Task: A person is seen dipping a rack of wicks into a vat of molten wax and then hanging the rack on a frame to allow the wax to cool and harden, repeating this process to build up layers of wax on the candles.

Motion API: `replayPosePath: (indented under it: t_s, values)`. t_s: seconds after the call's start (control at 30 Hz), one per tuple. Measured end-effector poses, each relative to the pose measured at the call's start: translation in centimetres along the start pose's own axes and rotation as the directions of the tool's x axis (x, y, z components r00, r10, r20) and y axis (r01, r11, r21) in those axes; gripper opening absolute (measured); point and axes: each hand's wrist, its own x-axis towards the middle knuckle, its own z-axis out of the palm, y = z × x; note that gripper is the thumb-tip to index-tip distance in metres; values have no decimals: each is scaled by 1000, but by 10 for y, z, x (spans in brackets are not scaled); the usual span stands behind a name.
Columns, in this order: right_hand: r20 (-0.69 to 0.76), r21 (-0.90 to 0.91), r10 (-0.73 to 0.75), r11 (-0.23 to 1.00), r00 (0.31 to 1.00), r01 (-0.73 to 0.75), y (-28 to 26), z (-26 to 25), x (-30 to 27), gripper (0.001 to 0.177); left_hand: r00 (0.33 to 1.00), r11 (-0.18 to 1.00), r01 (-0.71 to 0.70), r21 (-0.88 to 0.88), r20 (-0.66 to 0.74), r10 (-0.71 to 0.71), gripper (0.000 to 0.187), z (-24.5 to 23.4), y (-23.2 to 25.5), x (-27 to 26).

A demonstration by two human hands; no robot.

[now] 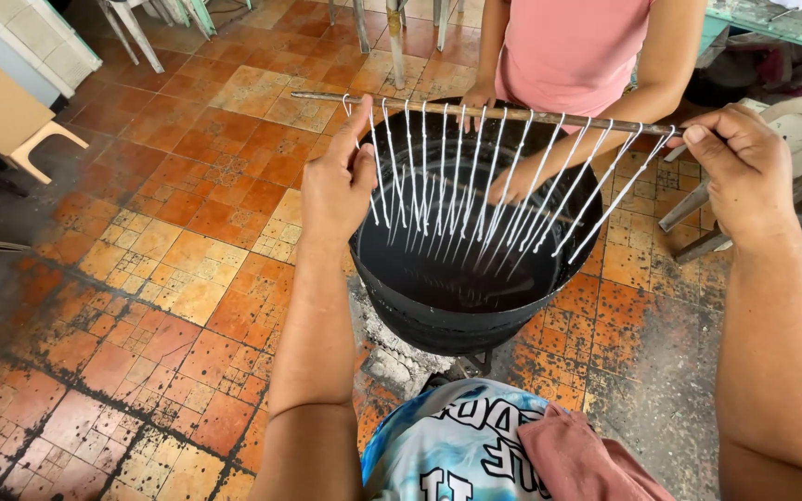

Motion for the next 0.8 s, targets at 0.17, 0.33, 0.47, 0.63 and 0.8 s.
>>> replayPosePath:
  t_s: [0.17, 0.33, 0.47, 0.63, 0.8]
  values:
    - [-6, -9, 32, 999, 999, -32, -1, 1, 0, 13, 996, 997, 80, 4, 30, -80, 52, -2, 6, 0]
    - [3, 1, 35, 999, 999, -35, 6, 1, -2, 15, 999, 996, 32, 83, 41, -36, 57, 8, 10, -2]
    - [4, -1, 22, 1000, 1000, -22, 5, 0, -2, 13, 998, 992, 5, 129, 62, -13, 60, 19, 15, -2]
    - [6, 13, 61, 998, 998, -61, -5, 0, -1, 13, 999, 987, 34, 159, -9, -33, 59, 23, 9, 1]
    - [5, -10, 42, 999, 999, -42, -3, -1, 0, 14, 999, 979, 19, 205, 33, -26, 60, 26, 7, 3]
